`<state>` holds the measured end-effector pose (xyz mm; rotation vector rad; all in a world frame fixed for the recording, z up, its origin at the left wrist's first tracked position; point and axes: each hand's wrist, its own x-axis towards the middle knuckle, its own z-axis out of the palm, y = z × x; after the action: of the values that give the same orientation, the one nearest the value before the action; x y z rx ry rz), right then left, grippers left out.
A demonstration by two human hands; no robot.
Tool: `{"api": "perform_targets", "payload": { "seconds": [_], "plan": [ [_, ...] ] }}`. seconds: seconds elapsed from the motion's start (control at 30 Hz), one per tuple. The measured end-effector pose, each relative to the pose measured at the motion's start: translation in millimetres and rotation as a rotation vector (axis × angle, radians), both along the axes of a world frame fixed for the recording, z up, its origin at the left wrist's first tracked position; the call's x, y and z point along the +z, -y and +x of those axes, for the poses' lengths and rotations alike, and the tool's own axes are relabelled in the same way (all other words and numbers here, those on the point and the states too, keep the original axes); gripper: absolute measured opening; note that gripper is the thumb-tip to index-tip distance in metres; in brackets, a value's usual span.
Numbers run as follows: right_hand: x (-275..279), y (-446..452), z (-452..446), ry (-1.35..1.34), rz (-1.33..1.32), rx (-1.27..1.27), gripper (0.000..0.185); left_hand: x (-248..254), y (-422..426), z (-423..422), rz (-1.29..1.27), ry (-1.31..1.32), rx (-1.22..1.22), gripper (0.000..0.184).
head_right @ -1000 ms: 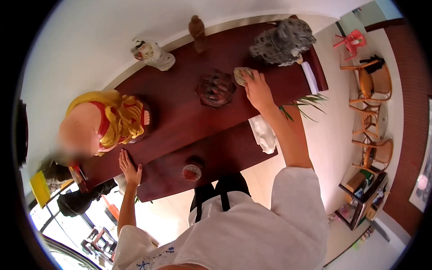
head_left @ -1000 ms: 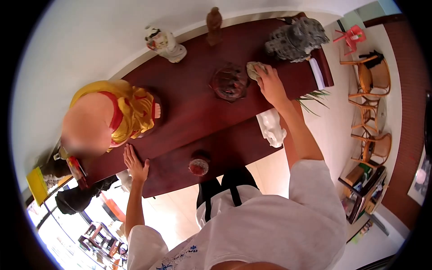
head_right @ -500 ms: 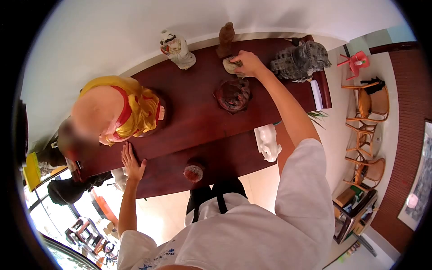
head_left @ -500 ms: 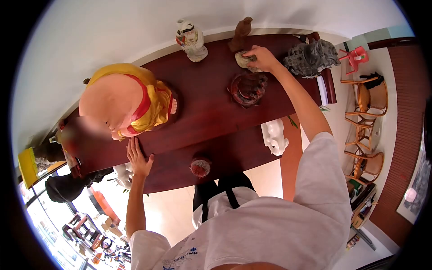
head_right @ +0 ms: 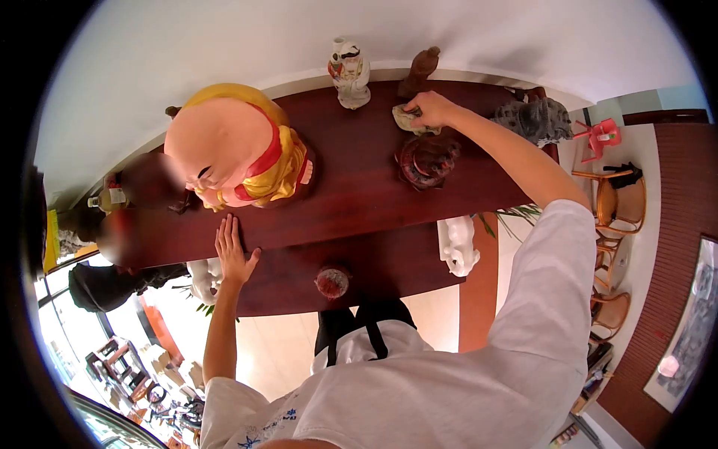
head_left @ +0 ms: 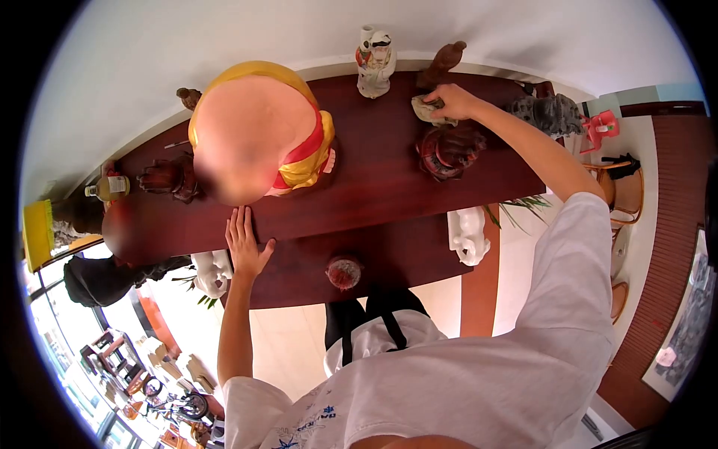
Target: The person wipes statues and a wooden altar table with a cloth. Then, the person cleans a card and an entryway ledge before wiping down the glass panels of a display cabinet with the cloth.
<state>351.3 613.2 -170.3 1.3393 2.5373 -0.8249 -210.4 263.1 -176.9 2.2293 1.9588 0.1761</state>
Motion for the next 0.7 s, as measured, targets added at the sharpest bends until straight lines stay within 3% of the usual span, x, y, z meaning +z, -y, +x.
{"api": "perform_targets", "payload": {
  "seconds": [0.4, 0.5, 0.6, 0.67, 0.7],
  "plan": [
    [-1, 27, -128, -0.072, -0.072, 0.435, 0.048, 3, 6, -1, 0.010, 0.010, 0.020, 0.099],
    [5, 79, -163, 0.089, 0.002, 0.334, 0.043, 0, 6, 0, 0.025, 0.017, 0.011, 0.099],
    [-4, 131, -168, 0.018, 0.103, 0.174, 0.036, -4, 6, -5, 0.039, 0.011, -0.005, 0.099],
    [44, 170, -173, 0.072, 0.166, 0.043, 0.049, -4, 7, -4, 0.040, 0.009, -0.005, 0.099],
    [30, 179, -169, -0.004, 0.225, 0.017, 0.051, -4, 9, -5, 0.046, 0.019, -0.010, 0.098]
  ]
}}
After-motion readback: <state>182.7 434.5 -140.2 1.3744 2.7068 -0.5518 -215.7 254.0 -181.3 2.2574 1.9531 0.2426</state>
